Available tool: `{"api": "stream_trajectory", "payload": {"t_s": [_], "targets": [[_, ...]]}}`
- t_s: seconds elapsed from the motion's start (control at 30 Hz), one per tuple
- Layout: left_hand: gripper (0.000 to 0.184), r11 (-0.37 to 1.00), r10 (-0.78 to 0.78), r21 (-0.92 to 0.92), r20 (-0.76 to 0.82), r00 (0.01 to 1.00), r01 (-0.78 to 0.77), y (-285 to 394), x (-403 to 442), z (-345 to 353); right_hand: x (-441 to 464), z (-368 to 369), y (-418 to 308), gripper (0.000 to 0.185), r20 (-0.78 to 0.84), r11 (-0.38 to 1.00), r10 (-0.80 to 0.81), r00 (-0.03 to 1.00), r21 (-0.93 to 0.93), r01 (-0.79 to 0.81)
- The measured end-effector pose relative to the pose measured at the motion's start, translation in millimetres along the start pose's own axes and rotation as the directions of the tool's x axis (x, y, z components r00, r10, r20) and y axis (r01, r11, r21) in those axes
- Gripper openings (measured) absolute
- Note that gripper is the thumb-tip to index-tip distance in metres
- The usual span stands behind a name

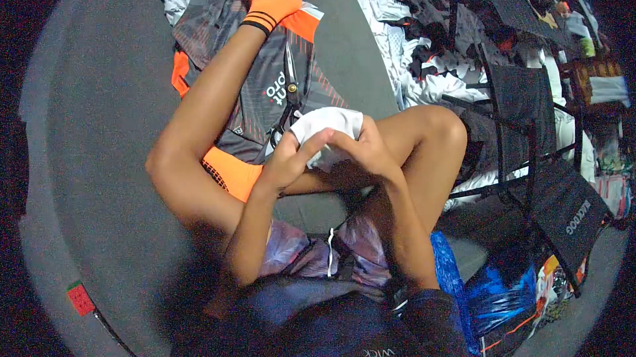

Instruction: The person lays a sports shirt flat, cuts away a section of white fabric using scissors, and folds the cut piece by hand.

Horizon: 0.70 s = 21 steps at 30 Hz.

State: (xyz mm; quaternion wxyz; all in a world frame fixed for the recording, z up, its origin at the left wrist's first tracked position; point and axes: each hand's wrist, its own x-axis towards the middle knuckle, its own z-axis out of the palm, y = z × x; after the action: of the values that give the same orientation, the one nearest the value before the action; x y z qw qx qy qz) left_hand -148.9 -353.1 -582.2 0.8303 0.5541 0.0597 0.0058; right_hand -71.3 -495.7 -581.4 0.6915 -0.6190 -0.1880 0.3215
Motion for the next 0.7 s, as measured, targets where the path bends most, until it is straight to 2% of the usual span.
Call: {"api": "stream_trajectory", "payload": {"t_s": [0.03,0.13,0.2,0.27,0.33,0.43,0.53,0.57,0.6,0.67,0.7], "targets": [[0.034,0.992,0.045,0.117,0.033,0.998,-0.048,0,0,1,0,-1,0,0.031,0.0,1.0,0.002,1.0,0.001,-0.002],[0.031,0.999,-0.01,0.05,0.048,0.999,0.007,18,-3,-4,0,-7,-6,0.028,0.032,0.984,0.104,0.994,0.143,-0.107],[0.029,0.999,-0.036,0.017,0.056,0.998,0.035,21,0,-7,-1,-7,-12,0.027,-0.015,0.983,0.079,0.997,0.167,-0.075],[0.029,0.995,-0.001,0.098,0.105,0.994,-0.01,20,6,-12,0,-6,-16,0.025,-0.104,0.977,0.035,0.994,0.212,-0.012],[0.029,0.99,0.018,0.136,0.125,0.992,-0.035,16,5,-16,2,-6,-2,0.025,-0.084,0.975,0.045,0.995,0.22,-0.026],[0.029,0.996,-0.038,-0.08,0.025,0.999,0.04,5,0,-20,0,-8,13,0.025,-0.068,0.971,0.059,0.996,0.235,-0.042],[0.03,0.992,-0.048,-0.122,-0.049,0.998,0.042,11,0,-17,1,-1,15,0.025,0.113,0.996,-0.054,0.992,0.075,0.046],[0.03,0.992,-0.044,-0.12,-0.076,0.996,0.035,13,0,-16,1,3,14,0.025,0.115,0.996,-0.055,0.992,0.076,0.046],[0.03,0.992,-0.042,-0.119,-0.078,0.996,0.032,13,1,-16,3,7,11,0.024,0.098,0.996,-0.091,0.991,-0.014,0.093],[0.031,0.968,-0.126,-0.232,-0.102,0.987,0.099,8,2,-15,4,13,5,0.023,0.074,0.964,-0.167,0.983,-0.196,0.179],[0.032,0.949,-0.168,-0.288,-0.113,0.979,0.13,6,2,-14,3,13,4,0.023,0.077,0.964,-0.167,0.983,-0.197,0.18]]}}
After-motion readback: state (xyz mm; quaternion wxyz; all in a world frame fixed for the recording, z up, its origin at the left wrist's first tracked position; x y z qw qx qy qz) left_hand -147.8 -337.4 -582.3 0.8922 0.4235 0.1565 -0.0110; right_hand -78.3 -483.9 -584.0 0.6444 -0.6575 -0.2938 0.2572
